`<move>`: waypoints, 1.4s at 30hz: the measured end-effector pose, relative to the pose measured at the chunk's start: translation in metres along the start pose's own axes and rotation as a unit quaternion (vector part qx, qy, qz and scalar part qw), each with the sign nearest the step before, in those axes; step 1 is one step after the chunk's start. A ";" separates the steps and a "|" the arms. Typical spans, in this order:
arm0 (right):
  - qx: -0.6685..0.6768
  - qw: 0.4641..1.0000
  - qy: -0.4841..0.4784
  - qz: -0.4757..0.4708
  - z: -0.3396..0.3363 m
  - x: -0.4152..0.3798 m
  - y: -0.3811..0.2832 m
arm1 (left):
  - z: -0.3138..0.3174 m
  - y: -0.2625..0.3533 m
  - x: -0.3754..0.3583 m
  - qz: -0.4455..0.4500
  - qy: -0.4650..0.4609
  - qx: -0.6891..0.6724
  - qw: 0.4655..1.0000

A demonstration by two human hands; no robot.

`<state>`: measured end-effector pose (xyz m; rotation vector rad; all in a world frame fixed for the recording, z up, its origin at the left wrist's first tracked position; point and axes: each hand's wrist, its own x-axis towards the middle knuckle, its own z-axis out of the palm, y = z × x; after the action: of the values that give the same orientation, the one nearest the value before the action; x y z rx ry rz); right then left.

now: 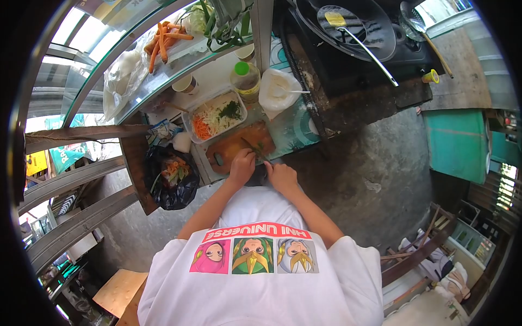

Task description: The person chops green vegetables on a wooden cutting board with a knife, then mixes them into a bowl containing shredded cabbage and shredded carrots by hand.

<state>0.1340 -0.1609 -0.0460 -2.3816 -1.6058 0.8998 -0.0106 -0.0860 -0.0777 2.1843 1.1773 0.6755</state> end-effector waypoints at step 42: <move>0.060 0.998 -0.032 0.001 -0.009 0.015 -0.009 | -0.011 0.012 -0.007 0.020 0.005 0.043 0.999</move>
<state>0.1360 -0.1421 -0.0409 -2.2964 -1.5231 1.0523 -0.0145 -0.0943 -0.0629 2.2836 1.1921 0.6647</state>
